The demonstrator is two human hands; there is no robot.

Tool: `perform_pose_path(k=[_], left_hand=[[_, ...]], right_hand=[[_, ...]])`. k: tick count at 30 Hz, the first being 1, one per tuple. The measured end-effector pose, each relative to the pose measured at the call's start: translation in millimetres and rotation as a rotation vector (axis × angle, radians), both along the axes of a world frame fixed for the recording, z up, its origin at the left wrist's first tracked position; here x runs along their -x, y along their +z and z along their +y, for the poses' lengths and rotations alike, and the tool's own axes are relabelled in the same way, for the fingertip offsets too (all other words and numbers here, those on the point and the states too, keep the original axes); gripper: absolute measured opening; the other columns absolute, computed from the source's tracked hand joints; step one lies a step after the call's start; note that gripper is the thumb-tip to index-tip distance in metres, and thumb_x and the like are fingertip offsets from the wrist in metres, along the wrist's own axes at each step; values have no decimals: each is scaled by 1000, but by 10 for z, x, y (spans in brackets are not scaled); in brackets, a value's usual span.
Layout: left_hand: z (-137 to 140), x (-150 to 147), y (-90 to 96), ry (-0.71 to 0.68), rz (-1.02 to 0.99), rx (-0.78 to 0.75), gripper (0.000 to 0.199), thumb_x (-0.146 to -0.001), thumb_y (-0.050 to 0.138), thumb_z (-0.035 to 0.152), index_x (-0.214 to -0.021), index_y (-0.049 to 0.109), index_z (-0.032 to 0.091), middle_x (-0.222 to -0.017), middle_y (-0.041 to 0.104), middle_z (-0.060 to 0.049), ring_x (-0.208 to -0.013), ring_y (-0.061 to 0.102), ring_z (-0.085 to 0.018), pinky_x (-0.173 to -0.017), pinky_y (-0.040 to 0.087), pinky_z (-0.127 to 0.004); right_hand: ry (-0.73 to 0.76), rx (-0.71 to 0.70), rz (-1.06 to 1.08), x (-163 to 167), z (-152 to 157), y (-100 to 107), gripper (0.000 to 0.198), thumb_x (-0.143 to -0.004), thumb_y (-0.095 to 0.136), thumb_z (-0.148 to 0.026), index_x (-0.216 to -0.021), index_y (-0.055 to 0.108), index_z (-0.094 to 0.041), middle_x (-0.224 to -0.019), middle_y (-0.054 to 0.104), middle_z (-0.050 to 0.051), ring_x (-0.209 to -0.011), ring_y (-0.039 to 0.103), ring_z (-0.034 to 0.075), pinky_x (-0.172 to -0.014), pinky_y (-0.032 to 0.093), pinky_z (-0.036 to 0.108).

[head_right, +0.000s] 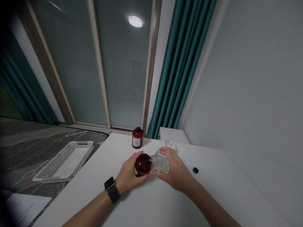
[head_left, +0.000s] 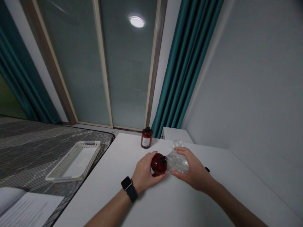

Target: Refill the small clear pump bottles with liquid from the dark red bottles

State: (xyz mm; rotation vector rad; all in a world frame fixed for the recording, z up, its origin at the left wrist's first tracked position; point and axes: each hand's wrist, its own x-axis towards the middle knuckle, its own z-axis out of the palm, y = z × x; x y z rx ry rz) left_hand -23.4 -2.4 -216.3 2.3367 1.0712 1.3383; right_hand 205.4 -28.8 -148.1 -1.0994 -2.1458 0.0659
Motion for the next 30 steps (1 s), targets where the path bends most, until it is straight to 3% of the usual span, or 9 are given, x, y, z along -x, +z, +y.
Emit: perform_pose_path(k=[30], left_hand=[[-14,-17,12,33,-29,10,75,-68,80,34,-132,44,16,-124,64,-15,-112,64,-31,-95,55,-46]], right_hand=[[4,28,-104,33,29,150,57,-72,77,-27,-121,48,-21,-125,61,16,-119,60,33,-99,51,53]])
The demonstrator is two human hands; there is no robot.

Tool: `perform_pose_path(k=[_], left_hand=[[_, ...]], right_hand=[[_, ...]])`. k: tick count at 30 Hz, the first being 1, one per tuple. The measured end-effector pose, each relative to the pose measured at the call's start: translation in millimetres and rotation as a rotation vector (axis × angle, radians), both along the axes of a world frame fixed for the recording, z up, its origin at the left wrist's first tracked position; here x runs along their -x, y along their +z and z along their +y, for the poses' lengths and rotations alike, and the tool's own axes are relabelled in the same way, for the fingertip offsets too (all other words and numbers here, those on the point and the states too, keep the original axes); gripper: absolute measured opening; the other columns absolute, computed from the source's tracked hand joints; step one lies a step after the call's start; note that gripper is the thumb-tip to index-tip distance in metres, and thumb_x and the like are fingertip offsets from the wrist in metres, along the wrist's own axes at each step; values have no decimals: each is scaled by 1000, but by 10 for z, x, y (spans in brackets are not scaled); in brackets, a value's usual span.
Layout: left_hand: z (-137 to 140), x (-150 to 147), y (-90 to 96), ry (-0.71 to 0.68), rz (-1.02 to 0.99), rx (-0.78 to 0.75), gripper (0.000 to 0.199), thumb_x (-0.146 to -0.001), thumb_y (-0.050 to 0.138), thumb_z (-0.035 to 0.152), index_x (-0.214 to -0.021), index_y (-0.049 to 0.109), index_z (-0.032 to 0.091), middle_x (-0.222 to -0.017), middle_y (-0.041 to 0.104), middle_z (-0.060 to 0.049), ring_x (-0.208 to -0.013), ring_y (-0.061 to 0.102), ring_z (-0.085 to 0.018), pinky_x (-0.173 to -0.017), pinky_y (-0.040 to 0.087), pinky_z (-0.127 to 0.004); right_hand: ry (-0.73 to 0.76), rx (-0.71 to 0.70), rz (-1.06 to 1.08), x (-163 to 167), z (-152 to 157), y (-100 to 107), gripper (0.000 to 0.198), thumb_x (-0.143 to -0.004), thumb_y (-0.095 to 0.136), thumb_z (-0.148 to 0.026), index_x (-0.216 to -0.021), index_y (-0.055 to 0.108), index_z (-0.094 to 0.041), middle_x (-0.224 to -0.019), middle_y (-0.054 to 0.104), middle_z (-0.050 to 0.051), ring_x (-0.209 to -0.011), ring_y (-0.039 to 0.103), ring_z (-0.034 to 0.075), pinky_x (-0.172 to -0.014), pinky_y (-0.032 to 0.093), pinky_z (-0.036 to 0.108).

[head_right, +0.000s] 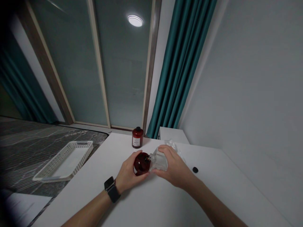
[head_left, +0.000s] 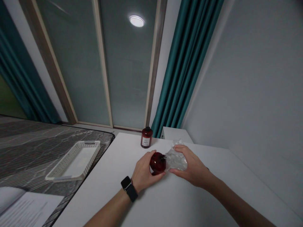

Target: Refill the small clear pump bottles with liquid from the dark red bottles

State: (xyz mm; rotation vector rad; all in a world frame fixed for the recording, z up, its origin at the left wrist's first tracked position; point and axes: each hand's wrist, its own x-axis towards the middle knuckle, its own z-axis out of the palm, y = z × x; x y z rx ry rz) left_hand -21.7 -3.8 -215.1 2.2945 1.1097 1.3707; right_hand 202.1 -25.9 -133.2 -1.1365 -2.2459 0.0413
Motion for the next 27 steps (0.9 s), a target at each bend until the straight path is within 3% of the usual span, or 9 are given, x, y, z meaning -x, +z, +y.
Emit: perform_pose_path(k=[27], left_hand=[[-10,10,16,-11,-20,74,73,-70,77,33,-132,41,18,-126,62,-16,-113,63,-32,-98,53,-50]], right_hand=[[5,39,-19,35,9,79,55,-72,77,-27,-121,52,-21,-126,60,18,-119,59,35,-99,48,59]])
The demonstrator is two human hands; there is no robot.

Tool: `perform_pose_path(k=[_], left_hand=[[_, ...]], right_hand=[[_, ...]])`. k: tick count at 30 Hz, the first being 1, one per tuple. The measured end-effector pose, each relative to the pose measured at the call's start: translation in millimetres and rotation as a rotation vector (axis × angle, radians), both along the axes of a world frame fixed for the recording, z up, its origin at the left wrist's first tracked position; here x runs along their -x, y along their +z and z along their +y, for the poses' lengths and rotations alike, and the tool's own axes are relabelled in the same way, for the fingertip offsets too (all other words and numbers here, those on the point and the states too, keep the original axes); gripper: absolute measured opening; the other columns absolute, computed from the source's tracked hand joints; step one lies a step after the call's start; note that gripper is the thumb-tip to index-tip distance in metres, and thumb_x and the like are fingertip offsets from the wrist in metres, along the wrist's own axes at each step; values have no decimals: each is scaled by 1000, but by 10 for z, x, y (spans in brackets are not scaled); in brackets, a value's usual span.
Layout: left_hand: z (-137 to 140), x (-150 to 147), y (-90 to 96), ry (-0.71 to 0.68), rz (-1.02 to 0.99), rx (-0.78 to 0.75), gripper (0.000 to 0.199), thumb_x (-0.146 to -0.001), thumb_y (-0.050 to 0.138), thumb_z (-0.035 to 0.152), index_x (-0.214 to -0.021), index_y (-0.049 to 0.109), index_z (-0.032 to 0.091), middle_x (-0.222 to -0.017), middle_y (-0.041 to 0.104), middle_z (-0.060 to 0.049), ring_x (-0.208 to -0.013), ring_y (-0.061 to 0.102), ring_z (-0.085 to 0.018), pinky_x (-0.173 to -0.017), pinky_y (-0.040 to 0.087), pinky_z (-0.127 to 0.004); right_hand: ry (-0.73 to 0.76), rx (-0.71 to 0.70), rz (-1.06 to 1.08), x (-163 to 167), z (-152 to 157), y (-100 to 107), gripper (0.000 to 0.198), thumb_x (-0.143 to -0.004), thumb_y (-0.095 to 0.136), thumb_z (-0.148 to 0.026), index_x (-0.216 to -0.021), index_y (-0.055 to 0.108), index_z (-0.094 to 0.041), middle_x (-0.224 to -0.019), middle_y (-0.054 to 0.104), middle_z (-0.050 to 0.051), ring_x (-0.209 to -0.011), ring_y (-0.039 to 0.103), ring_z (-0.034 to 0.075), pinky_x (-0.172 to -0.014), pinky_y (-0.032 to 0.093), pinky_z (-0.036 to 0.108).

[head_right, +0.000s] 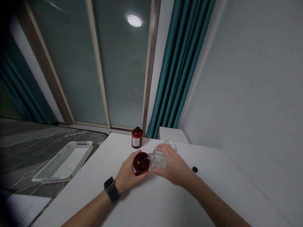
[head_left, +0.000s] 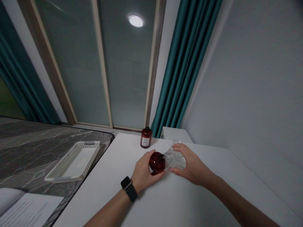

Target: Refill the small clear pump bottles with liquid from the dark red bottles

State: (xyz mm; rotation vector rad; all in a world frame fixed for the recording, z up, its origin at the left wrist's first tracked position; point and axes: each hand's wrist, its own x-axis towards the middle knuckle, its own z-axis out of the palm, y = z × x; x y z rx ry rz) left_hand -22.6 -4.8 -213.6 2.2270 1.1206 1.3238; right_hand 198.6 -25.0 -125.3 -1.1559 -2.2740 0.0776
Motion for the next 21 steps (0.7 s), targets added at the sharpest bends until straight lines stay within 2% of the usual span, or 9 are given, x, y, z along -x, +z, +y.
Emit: perform_pose_path(k=[21], left_hand=[[3,-9,-21,19,-11,-10,75,-68,79,32,-133,43,18,-125,64,-14,-112,65,-31,-97,54,-47]], right_hand=[[16,26,-13,6,34,23,56,-72,78,-28,-122,53,-20,-126,60,16,-119,59,33,-100,48,56]])
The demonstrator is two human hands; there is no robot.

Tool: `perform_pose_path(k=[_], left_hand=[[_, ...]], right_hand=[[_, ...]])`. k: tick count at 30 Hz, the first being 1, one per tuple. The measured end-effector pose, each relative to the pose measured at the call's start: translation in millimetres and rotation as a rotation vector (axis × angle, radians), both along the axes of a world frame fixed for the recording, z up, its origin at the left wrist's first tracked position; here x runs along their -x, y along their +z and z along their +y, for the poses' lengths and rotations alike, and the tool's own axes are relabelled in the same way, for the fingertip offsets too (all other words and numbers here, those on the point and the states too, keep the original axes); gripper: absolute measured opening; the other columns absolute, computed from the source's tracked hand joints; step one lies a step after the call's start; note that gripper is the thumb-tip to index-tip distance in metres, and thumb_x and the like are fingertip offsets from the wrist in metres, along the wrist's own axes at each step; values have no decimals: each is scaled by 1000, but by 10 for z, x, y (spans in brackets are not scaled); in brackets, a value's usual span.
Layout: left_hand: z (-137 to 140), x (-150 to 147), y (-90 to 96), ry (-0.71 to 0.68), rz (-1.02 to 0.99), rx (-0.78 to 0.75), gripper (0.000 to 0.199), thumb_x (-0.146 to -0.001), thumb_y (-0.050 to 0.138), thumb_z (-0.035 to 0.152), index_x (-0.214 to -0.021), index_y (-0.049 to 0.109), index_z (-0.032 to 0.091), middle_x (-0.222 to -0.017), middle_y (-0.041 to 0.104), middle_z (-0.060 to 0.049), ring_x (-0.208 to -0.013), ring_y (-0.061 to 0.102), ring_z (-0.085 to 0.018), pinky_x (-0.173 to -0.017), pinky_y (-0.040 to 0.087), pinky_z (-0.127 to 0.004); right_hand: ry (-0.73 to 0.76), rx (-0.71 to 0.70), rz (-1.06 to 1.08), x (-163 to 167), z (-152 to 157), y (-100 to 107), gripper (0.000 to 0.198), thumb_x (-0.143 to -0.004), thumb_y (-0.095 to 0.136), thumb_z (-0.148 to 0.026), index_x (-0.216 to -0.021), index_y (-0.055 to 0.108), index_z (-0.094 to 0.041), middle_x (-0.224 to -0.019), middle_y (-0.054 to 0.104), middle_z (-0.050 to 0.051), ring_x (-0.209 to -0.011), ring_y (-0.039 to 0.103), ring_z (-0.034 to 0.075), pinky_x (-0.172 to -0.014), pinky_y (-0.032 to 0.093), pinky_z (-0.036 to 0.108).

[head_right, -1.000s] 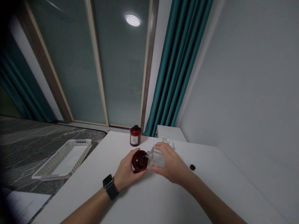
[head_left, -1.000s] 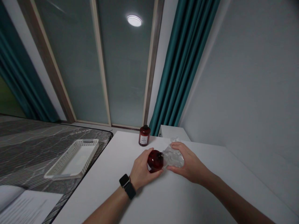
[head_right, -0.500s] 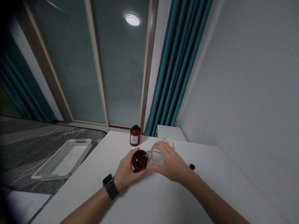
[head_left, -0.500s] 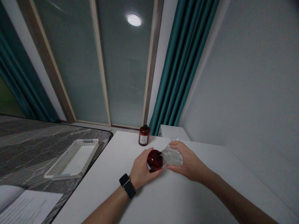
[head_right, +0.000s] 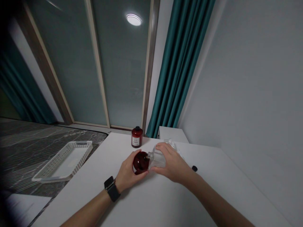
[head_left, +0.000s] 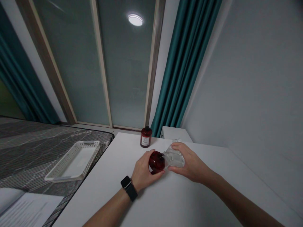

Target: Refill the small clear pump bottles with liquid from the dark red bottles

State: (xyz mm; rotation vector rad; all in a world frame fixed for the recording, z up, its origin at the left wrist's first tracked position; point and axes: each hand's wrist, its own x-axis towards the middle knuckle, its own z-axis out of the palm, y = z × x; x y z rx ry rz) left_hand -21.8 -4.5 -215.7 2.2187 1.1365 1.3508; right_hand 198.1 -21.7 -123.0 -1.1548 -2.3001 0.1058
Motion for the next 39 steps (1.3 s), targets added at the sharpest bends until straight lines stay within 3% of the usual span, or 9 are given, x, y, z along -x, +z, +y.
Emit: perform_pose_path(k=[39], left_hand=[[-42,-53,-10,-25,-72,99,75,-69,80,30,-133,42,18,-126,62,-12,-113,63,-29,-99,53,-46]], right_hand=[[8,-1,-45,-9,19,94,55,-71,79,-26,-119,53,-20,-124,61,15,-117,60,32,-100,49,52]])
